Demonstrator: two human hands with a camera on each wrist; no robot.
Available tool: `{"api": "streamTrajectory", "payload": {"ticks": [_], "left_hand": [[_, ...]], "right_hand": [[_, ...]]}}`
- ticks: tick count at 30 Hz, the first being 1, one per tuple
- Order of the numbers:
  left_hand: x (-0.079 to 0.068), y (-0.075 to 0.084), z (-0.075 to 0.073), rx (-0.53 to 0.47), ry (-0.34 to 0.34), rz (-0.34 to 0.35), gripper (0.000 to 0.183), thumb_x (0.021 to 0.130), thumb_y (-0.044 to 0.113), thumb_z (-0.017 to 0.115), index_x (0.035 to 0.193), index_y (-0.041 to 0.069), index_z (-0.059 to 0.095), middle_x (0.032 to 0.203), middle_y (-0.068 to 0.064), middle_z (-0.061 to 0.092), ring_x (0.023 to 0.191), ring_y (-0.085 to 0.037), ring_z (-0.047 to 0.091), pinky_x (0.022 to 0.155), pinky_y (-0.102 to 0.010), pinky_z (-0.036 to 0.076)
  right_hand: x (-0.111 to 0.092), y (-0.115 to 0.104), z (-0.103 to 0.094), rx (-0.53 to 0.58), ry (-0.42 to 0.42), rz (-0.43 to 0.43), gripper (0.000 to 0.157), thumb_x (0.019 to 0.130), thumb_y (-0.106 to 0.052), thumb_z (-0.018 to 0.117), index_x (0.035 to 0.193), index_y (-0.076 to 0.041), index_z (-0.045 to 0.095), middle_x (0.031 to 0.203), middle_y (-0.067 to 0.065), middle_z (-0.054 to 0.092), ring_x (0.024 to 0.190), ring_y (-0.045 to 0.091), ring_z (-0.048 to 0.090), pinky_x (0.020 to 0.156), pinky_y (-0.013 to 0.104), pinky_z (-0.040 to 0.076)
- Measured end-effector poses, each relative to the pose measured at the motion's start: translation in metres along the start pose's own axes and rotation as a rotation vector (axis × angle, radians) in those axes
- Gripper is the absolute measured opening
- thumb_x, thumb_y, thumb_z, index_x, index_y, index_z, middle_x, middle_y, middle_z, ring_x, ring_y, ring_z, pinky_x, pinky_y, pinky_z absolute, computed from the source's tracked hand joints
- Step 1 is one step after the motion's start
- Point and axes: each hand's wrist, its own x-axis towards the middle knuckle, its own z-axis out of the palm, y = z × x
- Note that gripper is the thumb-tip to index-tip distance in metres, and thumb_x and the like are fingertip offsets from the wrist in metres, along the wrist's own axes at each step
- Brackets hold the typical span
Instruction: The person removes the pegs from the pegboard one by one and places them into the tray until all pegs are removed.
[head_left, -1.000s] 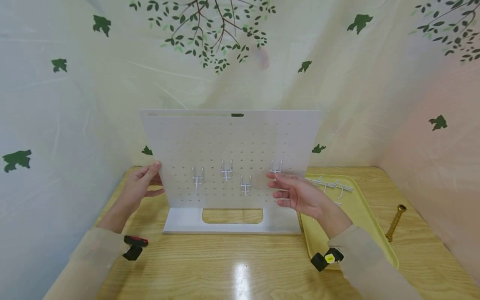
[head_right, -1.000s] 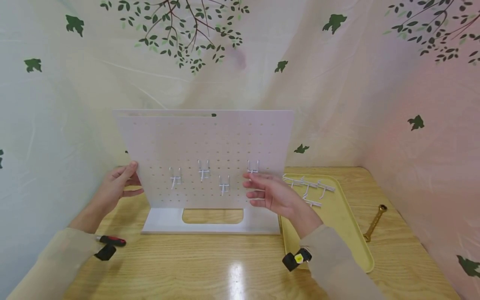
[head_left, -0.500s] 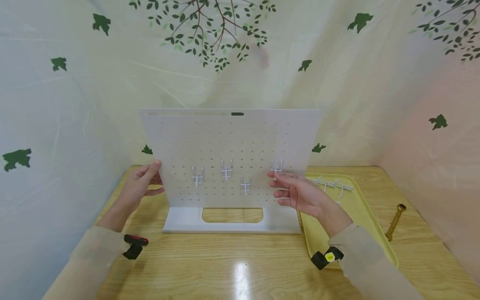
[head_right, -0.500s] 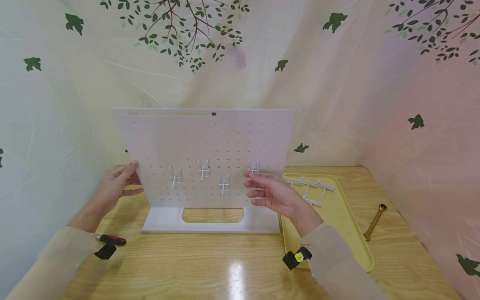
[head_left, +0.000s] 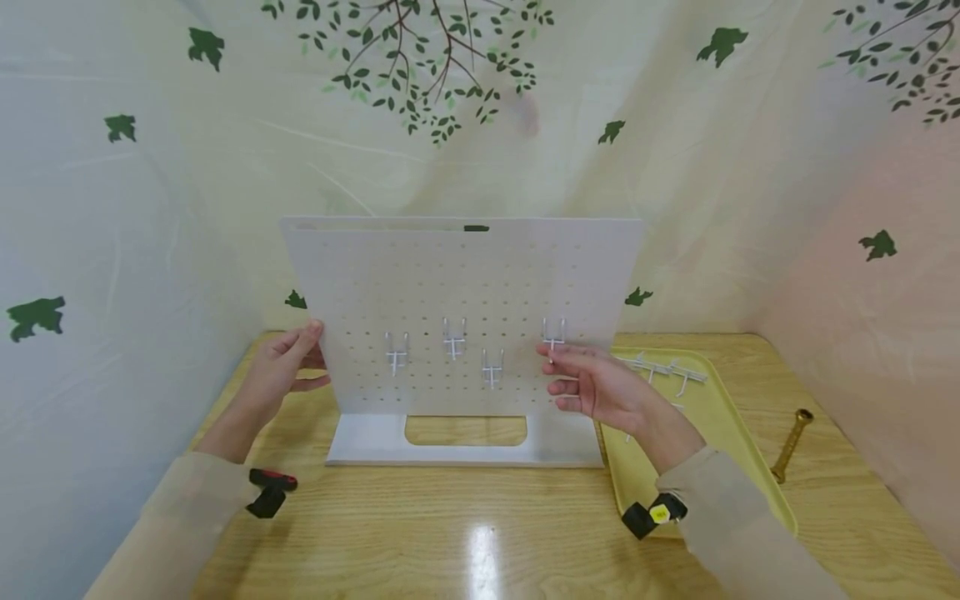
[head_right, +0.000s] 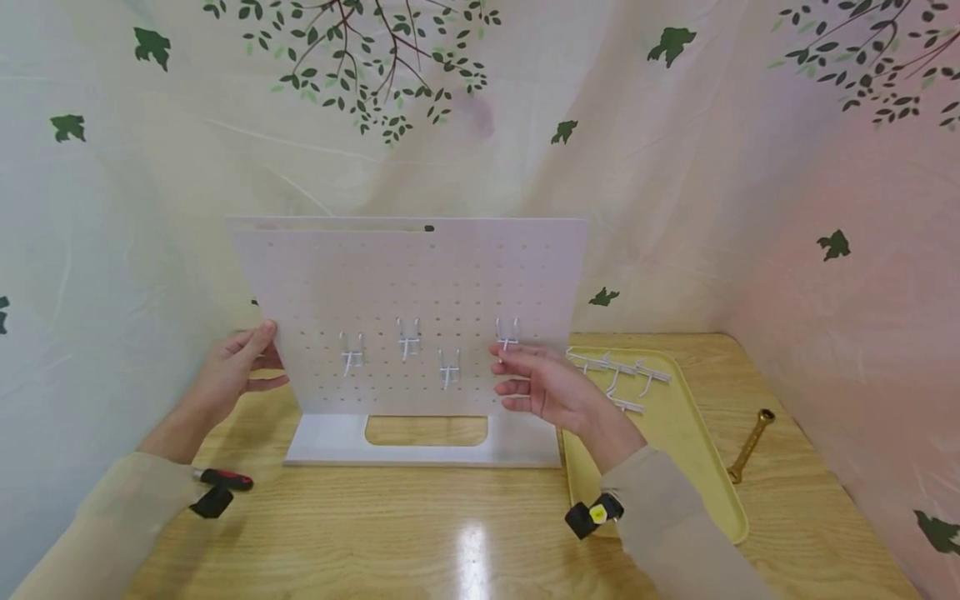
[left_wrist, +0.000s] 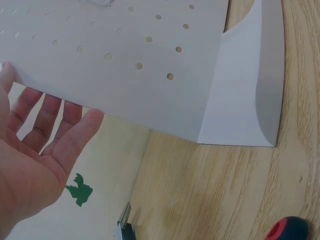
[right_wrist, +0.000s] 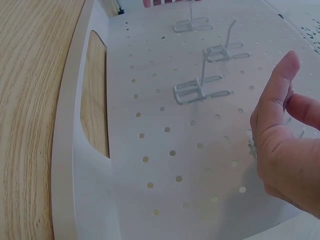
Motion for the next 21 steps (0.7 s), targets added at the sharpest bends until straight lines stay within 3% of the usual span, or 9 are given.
{"api": "streamTrajectory", "payload": {"ticks": [11,21], "left_hand": [[-0.001,0.003,0.002,0.002,0.0,-0.004,0.053,0.1,0.056,0.055,0.105,0.004,0.065,0.1,-0.007,0.066,0.089,-0.018,0.066,0.078,-0.038,0.062],[-0.001,0.001,0.001,-0.013,-0.009,0.0,0.05,0.101,0.054,0.055,0.104,0.005,0.066,0.1,-0.006,0.064,0.089,-0.018,0.066,0.078,-0.039,0.062]], "right_hand": [[-0.007,0.0,-0.005,-0.015,-0.012,-0.029,0.031,0.108,-0.015,0.052,0.136,-0.002,0.053,0.097,0.002,0.067,0.075,0.014,0.067,0.069,0.025,0.06],[-0.019,-0.003,-0.011,-0.147,-0.029,-0.084,0.028,0.107,-0.012,0.053,0.134,-0.003,0.055,0.096,0.001,0.068,0.076,0.014,0.068,0.071,0.027,0.06]]}}
